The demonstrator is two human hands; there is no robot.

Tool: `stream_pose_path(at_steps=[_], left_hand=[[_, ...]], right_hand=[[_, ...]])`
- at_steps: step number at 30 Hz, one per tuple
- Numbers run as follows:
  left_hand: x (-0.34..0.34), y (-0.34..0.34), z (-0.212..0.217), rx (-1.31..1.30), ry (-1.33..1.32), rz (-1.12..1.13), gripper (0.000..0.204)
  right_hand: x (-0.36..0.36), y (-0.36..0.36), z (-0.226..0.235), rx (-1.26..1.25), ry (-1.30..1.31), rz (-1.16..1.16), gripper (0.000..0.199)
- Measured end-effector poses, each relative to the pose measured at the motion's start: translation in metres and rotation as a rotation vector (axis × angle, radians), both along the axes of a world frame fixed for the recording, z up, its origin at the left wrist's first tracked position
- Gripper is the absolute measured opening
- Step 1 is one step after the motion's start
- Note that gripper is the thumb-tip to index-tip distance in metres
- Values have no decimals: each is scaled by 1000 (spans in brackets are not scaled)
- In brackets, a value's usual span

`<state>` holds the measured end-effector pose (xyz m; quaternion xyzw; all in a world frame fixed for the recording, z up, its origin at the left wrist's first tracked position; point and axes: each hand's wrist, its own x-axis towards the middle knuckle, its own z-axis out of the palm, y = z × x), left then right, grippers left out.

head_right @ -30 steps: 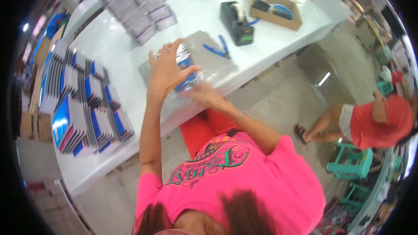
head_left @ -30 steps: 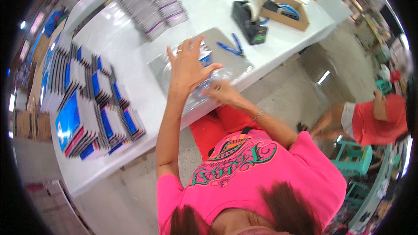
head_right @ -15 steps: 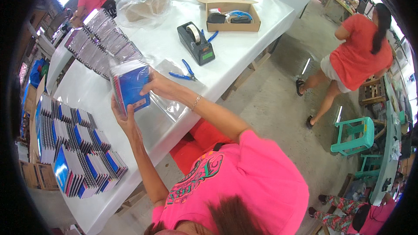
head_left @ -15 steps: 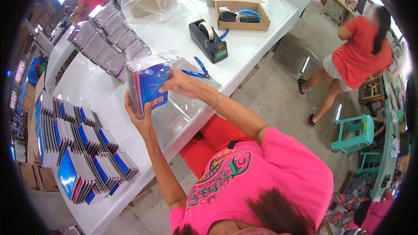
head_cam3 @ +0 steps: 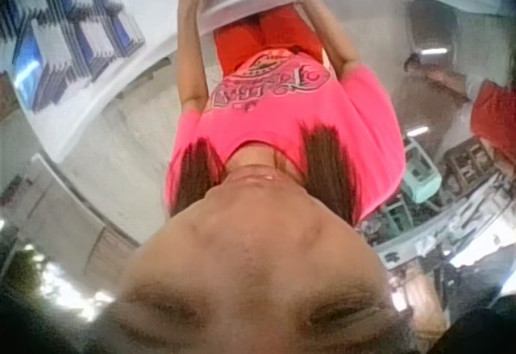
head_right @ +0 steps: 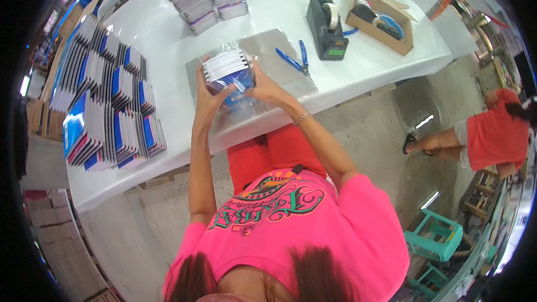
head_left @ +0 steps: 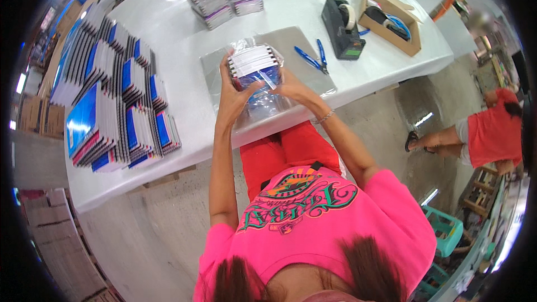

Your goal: The person repeatedly picks up spiral-bound notebooks from a stack, places them into clear plastic sleeves, folds the sleeves around the notebooks, and secures them with tape. The wrapped notebooks are stacked on the table.

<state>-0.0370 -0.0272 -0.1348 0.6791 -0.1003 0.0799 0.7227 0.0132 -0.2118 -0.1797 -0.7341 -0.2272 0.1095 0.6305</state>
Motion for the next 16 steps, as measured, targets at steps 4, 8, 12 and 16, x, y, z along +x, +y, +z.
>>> stream_pose_path(at_steps=[4, 8, 12, 16], left_hand=[[-12, 20, 41, 326, -302, 101, 94], [-9, 40, 89, 1051, -516, 61, 43], [-8, 42, 133, 1093, -539, 88, 15], [-5, 47, 160, 633, -542, 192, 19]], right_hand=[[-15, -12, 79, -70, -409, 68, 78], [-14, -26, 133, -521, -768, 105, 44], [1, -26, 184, -400, -882, 138, 15], [2, -19, 226, -305, -636, 87, 30]])
